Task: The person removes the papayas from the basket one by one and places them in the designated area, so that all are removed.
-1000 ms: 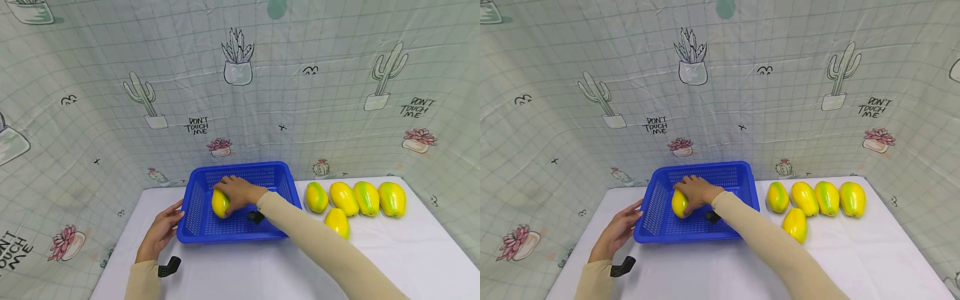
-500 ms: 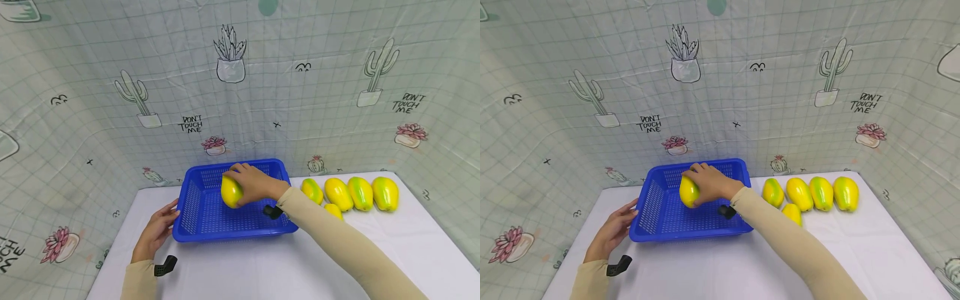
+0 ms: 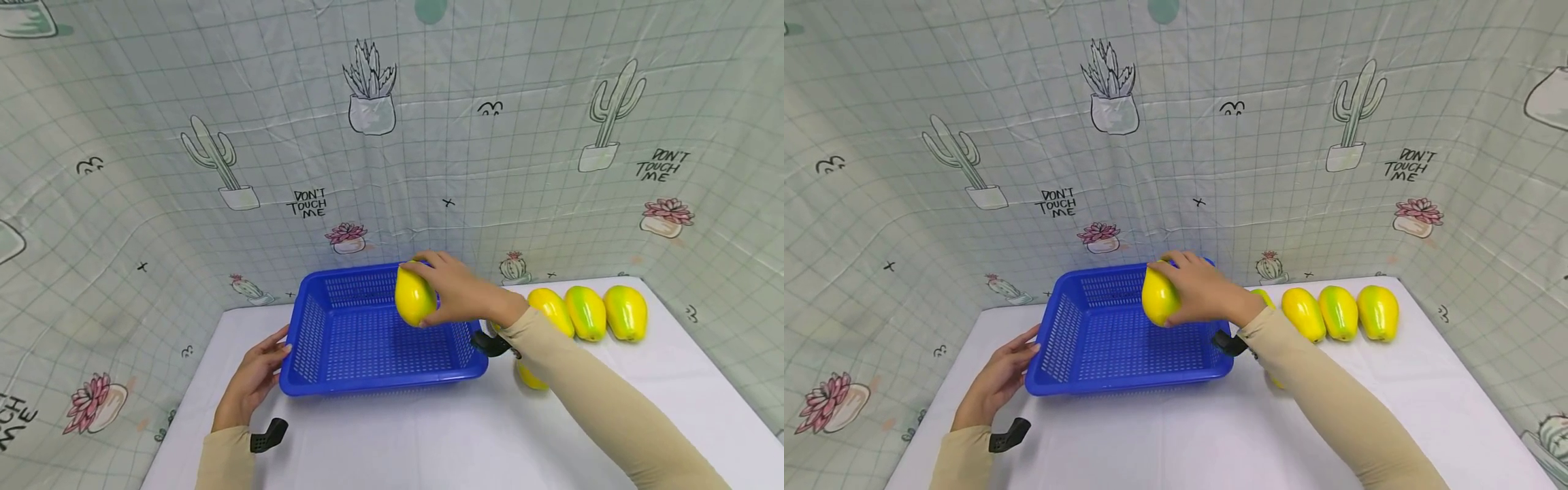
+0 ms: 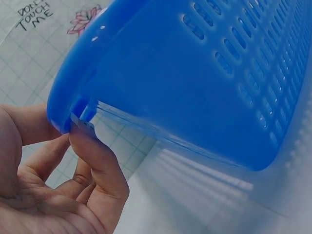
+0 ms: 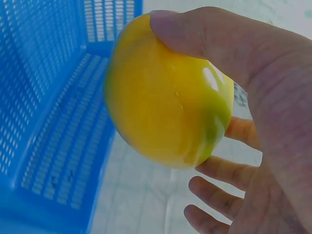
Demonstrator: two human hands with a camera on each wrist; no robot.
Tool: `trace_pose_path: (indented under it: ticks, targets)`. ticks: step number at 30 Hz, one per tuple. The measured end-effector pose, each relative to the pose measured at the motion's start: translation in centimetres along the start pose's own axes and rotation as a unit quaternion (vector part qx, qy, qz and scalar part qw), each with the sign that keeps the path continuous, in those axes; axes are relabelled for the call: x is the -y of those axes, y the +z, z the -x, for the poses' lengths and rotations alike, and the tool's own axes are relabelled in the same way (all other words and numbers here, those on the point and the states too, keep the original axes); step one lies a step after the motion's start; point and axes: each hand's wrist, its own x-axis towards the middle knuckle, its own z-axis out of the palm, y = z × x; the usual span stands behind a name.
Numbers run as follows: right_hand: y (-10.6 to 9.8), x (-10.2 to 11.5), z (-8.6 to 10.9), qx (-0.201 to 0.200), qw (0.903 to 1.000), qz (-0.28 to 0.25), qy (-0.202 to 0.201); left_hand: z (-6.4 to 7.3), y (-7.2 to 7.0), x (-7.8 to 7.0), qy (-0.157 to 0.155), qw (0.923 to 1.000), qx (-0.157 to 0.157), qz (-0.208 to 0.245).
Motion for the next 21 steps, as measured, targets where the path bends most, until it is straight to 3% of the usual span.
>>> trace_pose_path:
  ticks: [8,21]
  targets:
    - [-2.0,-2.4,4.4,-0.038,0.9985,-0.013,0.039,-0.1,0.0,-0.1,0.005,1.0,0.007,0.002]
    - [-3.9,-4.9,11.6,-0.058,0.9896,-0.039,0.125,0.2,0.1,-0.1,0.001,0.9999,0.009,-0.01]
